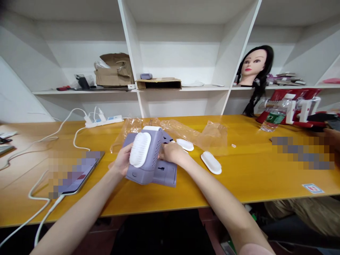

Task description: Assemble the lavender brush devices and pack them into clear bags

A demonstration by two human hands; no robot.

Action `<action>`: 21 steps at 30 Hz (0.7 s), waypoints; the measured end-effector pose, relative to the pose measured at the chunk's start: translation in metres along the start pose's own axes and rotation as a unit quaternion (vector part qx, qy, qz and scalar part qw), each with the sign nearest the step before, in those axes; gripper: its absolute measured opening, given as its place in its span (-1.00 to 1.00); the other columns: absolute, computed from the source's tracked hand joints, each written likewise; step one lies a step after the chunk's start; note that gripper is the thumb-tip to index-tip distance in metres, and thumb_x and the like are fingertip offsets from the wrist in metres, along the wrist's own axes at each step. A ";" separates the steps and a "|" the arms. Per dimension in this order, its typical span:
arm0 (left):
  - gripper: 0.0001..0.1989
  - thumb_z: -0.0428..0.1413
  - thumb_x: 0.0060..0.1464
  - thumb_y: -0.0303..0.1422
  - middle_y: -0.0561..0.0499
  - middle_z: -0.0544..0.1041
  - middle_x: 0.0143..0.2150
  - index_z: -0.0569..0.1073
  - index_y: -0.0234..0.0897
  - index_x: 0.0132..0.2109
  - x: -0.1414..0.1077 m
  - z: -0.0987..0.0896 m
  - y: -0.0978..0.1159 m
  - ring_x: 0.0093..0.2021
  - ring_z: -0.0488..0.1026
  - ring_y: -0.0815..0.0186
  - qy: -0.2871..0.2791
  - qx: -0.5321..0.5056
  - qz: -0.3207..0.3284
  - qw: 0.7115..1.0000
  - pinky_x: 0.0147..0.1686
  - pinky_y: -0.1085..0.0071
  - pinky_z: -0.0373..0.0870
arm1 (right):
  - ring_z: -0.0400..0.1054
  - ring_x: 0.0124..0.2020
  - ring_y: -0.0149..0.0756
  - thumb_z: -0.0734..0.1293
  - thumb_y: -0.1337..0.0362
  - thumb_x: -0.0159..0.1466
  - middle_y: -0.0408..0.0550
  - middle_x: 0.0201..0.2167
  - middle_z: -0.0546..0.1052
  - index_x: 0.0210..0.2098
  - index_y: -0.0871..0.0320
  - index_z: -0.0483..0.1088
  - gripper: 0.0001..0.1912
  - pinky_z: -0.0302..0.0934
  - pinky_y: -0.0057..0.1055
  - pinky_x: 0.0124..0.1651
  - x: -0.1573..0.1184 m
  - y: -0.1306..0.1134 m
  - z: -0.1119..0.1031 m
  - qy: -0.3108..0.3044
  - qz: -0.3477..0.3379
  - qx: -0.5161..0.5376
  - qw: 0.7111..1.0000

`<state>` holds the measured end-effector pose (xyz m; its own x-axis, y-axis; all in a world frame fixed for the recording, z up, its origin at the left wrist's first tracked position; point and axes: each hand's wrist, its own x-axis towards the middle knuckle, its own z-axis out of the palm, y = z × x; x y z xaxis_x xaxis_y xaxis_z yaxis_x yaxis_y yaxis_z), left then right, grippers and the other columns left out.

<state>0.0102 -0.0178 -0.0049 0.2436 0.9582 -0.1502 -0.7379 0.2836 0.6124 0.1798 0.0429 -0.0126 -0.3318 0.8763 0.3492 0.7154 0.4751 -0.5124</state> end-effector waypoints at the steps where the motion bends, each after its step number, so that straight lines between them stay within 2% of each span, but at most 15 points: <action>1: -0.65 0.01 0.11 -0.38 -0.12 0.61 -0.21 0.48 -0.40 0.00 0.000 0.001 -0.001 -0.17 0.55 0.13 0.003 0.000 -0.002 1.000 -0.01 0.21 0.40 | 0.24 -0.62 -0.36 0.51 0.24 -0.17 -0.22 -0.77 0.24 -0.72 0.09 0.28 -0.71 0.09 -0.42 -0.49 0.002 0.000 0.003 -0.020 -0.007 -0.013 1.000; 3: -0.69 0.02 0.09 -0.40 -0.11 0.61 -0.22 0.50 -0.38 -0.04 -0.001 0.003 -0.002 -0.19 0.55 0.13 0.009 0.006 0.002 1.000 -0.03 0.22 0.41 | 0.24 -0.61 -0.35 0.48 0.23 -0.13 -0.20 -0.75 0.28 -0.71 0.09 0.29 -0.73 0.08 -0.42 -0.50 0.005 0.001 0.003 -0.070 -0.019 -0.043 0.996; 6: -0.75 0.05 0.06 -0.44 -0.07 0.61 -0.24 0.53 -0.34 -0.13 -0.004 0.007 -0.004 -0.20 0.55 0.15 0.014 0.016 0.012 1.000 -0.06 0.24 0.41 | 0.30 -0.56 -0.27 0.41 0.25 -0.04 -0.13 -0.68 0.37 -0.66 0.09 0.33 -0.83 0.10 -0.39 -0.47 0.008 0.002 -0.010 -0.100 -0.019 -0.077 0.992; 8: -0.80 0.05 0.05 -0.45 -0.06 0.61 -0.26 0.54 -0.34 -0.19 -0.004 0.007 -0.004 -0.19 0.54 0.15 0.010 0.023 0.012 1.000 -0.06 0.26 0.41 | 0.32 -0.56 -0.28 0.32 0.26 0.05 -0.13 -0.63 0.41 -0.54 0.08 0.39 -0.93 0.14 -0.36 -0.43 0.008 0.002 -0.025 -0.085 -0.013 -0.069 0.994; 11: -0.86 0.10 -0.01 -0.46 -0.05 0.60 -0.28 0.53 -0.35 -0.28 -0.003 0.004 -0.005 -0.16 0.53 0.15 -0.008 0.048 0.022 0.999 -0.07 0.29 0.39 | 0.29 -0.63 -0.40 0.23 0.25 0.11 -0.20 -0.55 0.42 -0.22 0.05 0.39 -0.77 0.20 -0.38 -0.39 0.009 0.000 -0.045 0.009 0.011 0.075 0.997; 13: -0.85 0.14 -0.05 -0.47 -0.04 0.60 -0.28 0.53 -0.35 -0.27 -0.002 0.000 -0.006 -0.16 0.53 0.16 -0.029 0.076 0.036 0.996 -0.07 0.33 0.38 | 0.28 -0.63 -0.44 0.26 0.25 0.07 -0.25 -0.52 0.39 -0.12 0.05 0.29 -0.65 0.21 -0.41 -0.42 0.010 -0.004 -0.051 0.081 0.048 0.227 0.969; 15: -0.79 0.16 -0.06 -0.45 -0.01 0.60 -0.28 0.54 -0.33 -0.20 -0.001 -0.003 -0.008 -0.19 0.53 0.20 -0.057 0.109 0.046 0.991 -0.13 0.39 0.38 | 0.31 -0.59 -0.44 0.31 0.25 -0.01 -0.28 -0.49 0.37 -0.13 0.04 0.18 -0.57 0.21 -0.44 -0.45 0.010 -0.009 -0.051 0.127 0.082 0.373 0.916; 17: -0.71 0.18 -0.06 -0.43 0.02 0.60 -0.28 0.53 -0.29 -0.12 -0.002 -0.006 -0.009 -0.23 0.53 0.24 -0.085 0.140 0.041 0.986 -0.22 0.45 0.38 | 0.32 -0.54 -0.42 0.34 0.25 -0.05 -0.29 -0.48 0.35 -0.17 0.03 0.12 -0.54 0.21 -0.45 -0.43 0.008 -0.014 -0.049 0.144 0.093 0.470 0.866; 19: -0.65 0.19 -0.06 -0.40 0.02 0.60 -0.23 0.51 -0.24 -0.05 -0.003 -0.006 -0.010 -0.24 0.53 0.25 -0.106 0.167 0.022 0.980 -0.29 0.47 0.35 | 0.33 -0.47 -0.41 0.35 0.24 -0.04 -0.26 -0.45 0.35 -0.17 0.02 0.14 -0.55 0.21 -0.44 -0.38 0.005 -0.021 -0.048 0.145 0.077 0.511 0.844; 21: -0.60 0.19 -0.04 -0.38 -0.02 0.59 -0.16 0.49 -0.23 0.01 -0.006 -0.004 -0.011 -0.19 0.52 0.21 -0.118 0.190 0.008 0.975 -0.28 0.47 0.34 | 0.32 -0.42 -0.40 0.35 0.22 -0.01 -0.22 -0.40 0.37 -0.18 0.01 0.20 -0.60 0.20 -0.44 -0.37 0.000 -0.027 -0.048 0.147 0.051 0.507 0.848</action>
<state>0.0149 -0.0266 -0.0139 0.4053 0.9140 0.0170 -0.4680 0.1915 0.8627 0.1903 0.0265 0.0393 -0.0251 0.9302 0.3662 -0.2145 0.3527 -0.9108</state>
